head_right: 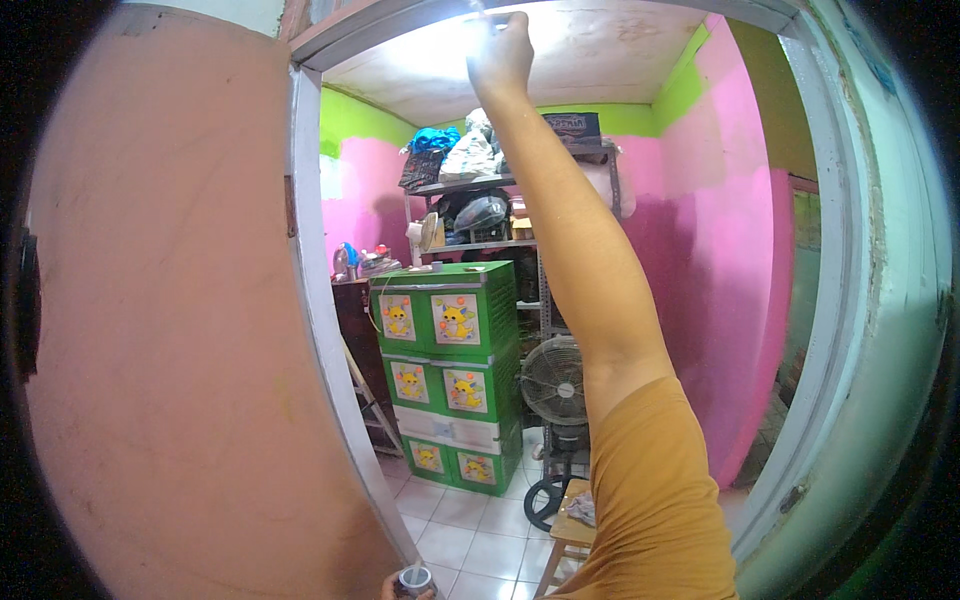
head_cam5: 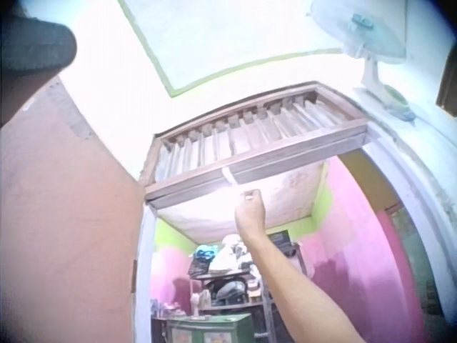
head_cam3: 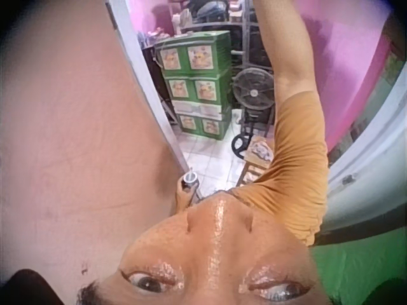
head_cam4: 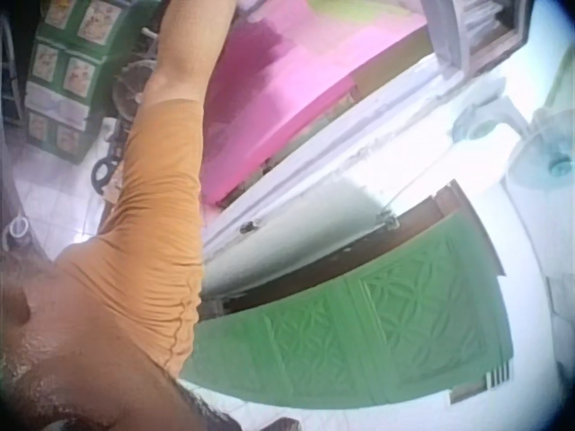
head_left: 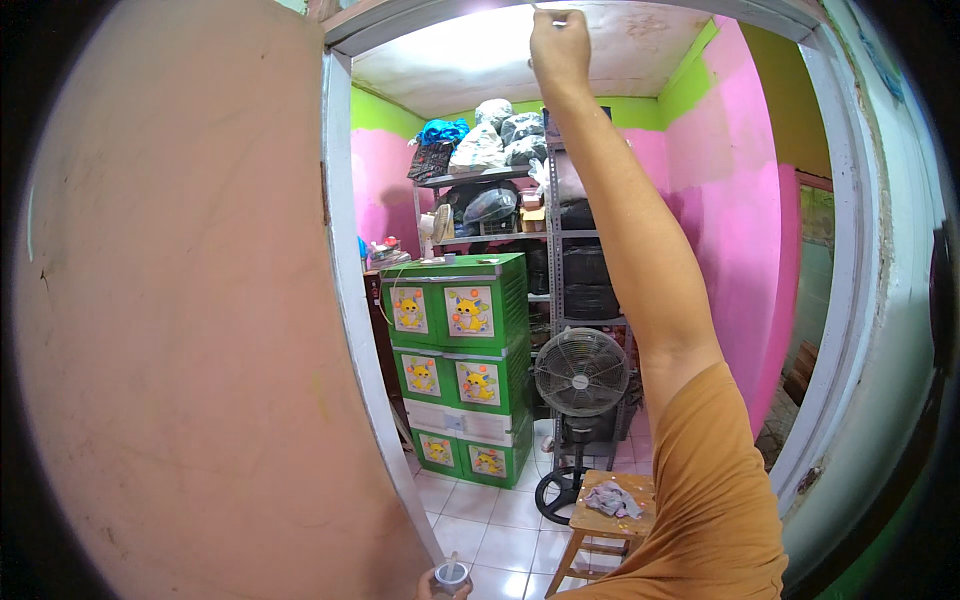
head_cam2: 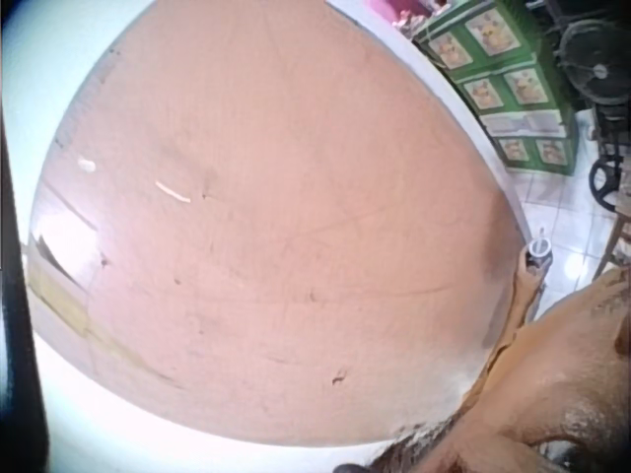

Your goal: The person dips a paintbrush into a paint container and applies paint to the upper door frame.

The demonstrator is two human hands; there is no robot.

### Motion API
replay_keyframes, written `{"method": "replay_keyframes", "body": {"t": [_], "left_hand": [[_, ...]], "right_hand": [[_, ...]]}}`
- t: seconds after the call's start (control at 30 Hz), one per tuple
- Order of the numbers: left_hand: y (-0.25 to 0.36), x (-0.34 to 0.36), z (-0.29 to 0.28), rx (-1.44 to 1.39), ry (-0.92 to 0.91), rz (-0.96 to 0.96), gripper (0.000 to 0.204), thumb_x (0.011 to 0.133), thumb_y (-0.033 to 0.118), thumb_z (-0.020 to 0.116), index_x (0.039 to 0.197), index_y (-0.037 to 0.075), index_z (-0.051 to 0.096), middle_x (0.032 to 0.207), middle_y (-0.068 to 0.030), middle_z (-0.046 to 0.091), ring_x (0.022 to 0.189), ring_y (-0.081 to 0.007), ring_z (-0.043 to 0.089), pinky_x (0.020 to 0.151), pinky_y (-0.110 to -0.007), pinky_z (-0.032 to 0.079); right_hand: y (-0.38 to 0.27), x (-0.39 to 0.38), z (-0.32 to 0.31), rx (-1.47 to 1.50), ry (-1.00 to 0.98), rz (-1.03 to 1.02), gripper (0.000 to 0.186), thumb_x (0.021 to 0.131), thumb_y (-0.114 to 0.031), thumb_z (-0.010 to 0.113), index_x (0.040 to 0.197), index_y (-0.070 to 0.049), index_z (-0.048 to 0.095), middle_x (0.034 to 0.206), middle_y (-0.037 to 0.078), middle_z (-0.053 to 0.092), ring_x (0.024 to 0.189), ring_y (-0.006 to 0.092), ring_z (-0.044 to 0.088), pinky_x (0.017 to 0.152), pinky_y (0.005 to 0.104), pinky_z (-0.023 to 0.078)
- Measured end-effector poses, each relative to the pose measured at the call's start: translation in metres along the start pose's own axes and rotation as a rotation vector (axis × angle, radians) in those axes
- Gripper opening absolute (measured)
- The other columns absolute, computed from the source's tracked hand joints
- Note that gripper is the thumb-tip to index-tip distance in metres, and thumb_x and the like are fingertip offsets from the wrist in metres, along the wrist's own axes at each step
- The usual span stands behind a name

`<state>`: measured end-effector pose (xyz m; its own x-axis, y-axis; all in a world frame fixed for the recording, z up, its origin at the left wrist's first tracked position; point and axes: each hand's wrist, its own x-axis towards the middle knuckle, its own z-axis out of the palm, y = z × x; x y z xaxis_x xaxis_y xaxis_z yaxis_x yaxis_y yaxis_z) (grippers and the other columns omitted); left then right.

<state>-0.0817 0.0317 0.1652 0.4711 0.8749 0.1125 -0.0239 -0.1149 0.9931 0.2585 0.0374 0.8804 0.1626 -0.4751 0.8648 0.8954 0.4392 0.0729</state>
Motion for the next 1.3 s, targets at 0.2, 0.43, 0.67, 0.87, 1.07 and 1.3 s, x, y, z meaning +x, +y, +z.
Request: {"method": "replay_keyframes", "body": {"t": [0.2, 0.43, 0.67, 0.87, 1.07, 1.3], "left_hand": [[-0.045, 0.017, 0.008, -0.056, -0.056, 0.022, 0.06, 0.083, 0.001, 0.083, 0.136, 0.002, 0.055, 0.122, -0.0115, 0.066, 0.111, -0.0214, 0.064, 0.094, -0.034, 0.054], [-0.132, 0.058, 0.01, -0.178, -0.136, 0.145, 0.061, 0.082, 0.003, 0.085, 0.135, 0.002, 0.054, 0.114, -0.0094, 0.067, 0.101, -0.017, 0.066, 0.086, -0.031, 0.055], [-0.123, 0.043, 0.023, 0.047, -0.077, 0.351, 0.064, 0.081, 0.009, 0.089, 0.135, 0.002, 0.055, 0.111, -0.0086, 0.069, 0.093, -0.0147, 0.066, 0.078, -0.028, 0.055], [-0.103, 0.034, 0.027, 0.065, -0.143, 0.295, 0.064, 0.082, 0.007, 0.087, 0.137, 0.001, 0.054, 0.114, -0.0095, 0.068, 0.097, -0.0159, 0.066, 0.081, -0.029, 0.055], [-0.11, 0.024, 0.032, -0.066, -0.136, 0.263, 0.066, 0.083, 0.006, 0.086, 0.139, 0.001, 0.051, 0.117, -0.0107, 0.066, 0.103, -0.0174, 0.065, 0.084, -0.03, 0.055], [-0.103, 0.013, 0.03, 0.006, -0.157, 0.218, 0.066, 0.083, 0.006, 0.086, 0.139, 0.003, 0.052, 0.115, -0.0088, 0.067, 0.099, -0.0159, 0.064, 0.082, -0.029, 0.055]], "right_hand": [[0.019, 0.072, -0.062, -0.177, 0.097, -0.058, 0.024, 0.095, -0.02, 0.061, 0.1, 0.003, 0.064, 0.093, 0.024, 0.07, 0.092, 0.0368, 0.068, 0.083, 0.0459, 0.051], [-0.005, 0.143, -0.214, 0.015, 0.141, 0.132, 0.029, 0.093, -0.02, 0.061, 0.111, 0.002, 0.059, 0.086, 0.012, 0.065, 0.076, 0.024, 0.064, 0.069, 0.0381, 0.054], [-0.041, 0.15, -0.25, 0.035, 0.615, 0.099, 0.034, 0.093, -0.025, 0.063, 0.106, 0.005, 0.055, 0.084, 0.011, 0.062, 0.063, 0.0179, 0.059, 0.058, 0.0334, 0.056], [-0.001, 0.16, -0.232, -0.098, 0.443, -0.046, 0.029, 0.094, -0.02, 0.06, 0.108, 0.004, 0.053, 0.091, 0.015, 0.063, 0.063, 0.0191, 0.061, 0.056, 0.0356, 0.054], [0.03, 0.091, -0.126, -0.111, 0.228, -0.262, 0.025, 0.093, -0.017, 0.059, 0.111, -0.001, 0.06, 0.088, 0.014, 0.066, 0.078, 0.0234, 0.064, 0.069, 0.0379, 0.051], [0.002, 0.027, -0.113, -0.112, -0.037, 0.125, 0.03, 0.091, -0.028, 0.063, 0.105, -0.001, 0.066, 0.099, 0.021, 0.072, 0.097, 0.0345, 0.068, 0.089, 0.0422, 0.051]]}}
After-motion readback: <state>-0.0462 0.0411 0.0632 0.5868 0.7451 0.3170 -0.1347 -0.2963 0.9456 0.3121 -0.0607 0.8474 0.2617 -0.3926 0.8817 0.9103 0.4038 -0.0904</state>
